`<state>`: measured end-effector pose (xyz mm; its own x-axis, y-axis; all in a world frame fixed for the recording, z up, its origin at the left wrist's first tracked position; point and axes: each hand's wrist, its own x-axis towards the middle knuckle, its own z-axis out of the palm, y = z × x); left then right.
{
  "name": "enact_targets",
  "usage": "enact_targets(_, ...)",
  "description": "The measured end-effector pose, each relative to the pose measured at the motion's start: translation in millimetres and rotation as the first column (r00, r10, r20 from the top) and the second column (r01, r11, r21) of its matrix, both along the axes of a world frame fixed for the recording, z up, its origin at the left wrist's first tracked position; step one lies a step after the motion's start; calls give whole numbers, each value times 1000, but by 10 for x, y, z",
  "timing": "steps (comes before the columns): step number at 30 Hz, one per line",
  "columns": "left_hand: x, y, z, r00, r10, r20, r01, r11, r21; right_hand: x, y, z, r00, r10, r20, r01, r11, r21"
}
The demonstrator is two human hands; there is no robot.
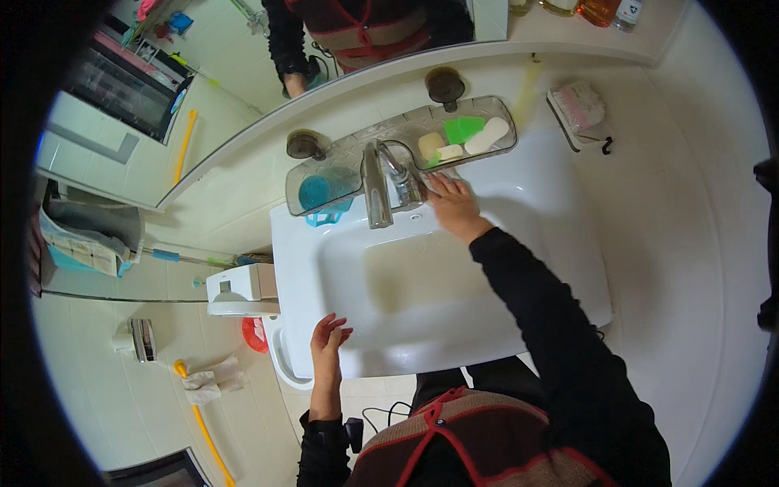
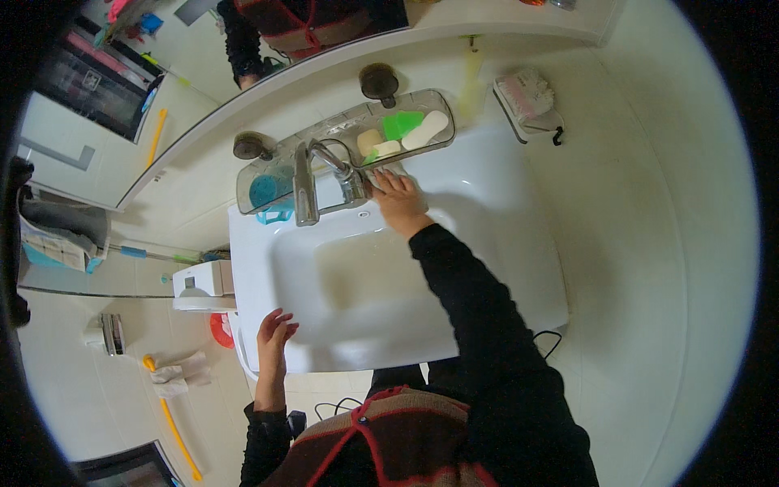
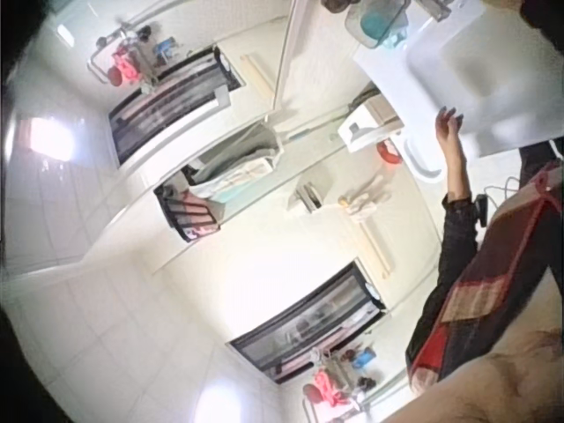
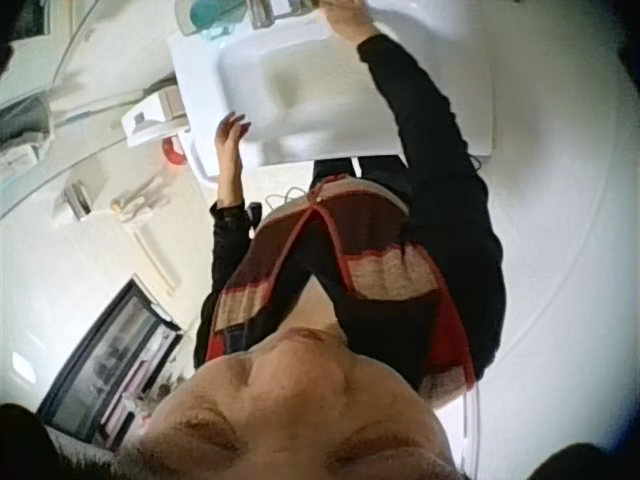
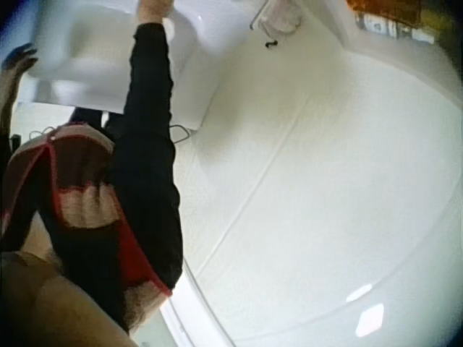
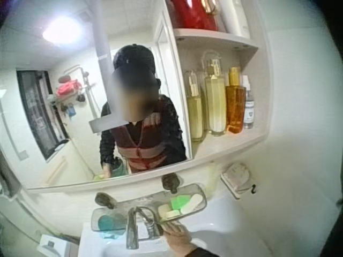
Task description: The person washes a gray cloth in a bathroom sink. They wet the cloth, apply soap, scrub it by hand, rinse it under running water, and wring it out repeatedly. The cloth is then placed on the sink edge.
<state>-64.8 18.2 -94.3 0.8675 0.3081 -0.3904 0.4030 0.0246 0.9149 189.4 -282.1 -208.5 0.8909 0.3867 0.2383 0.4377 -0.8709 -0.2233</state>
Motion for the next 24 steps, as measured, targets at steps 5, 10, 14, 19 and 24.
enact_targets(5, 203, -261, 10, 988, -151, -34, 149, 987, -56, 80, -1200, 214, 994, 62, 95, -70, 994, 86)
enact_targets(10, 409, -388, -229, 965, -245, -98, 224, 957, -184, -146, -1885, 466, 944, -324, 58, 329, 932, -154)
enact_targets(14, 672, -598, -359, 974, -151, -167, 68, 906, -418, -312, -1044, 312, 995, -61, -82, 82, 956, 281)
enact_targets(19, 905, -771, -773, 957, -75, -279, -108, 802, -587, -653, -665, -1316, 762, -499, -412, 631, 715, 302)
enact_targets(24, 915, -751, -1120, 821, 78, -565, -445, 707, -549, -1107, 194, -1162, 660, 421, -622, 320, 591, 741)
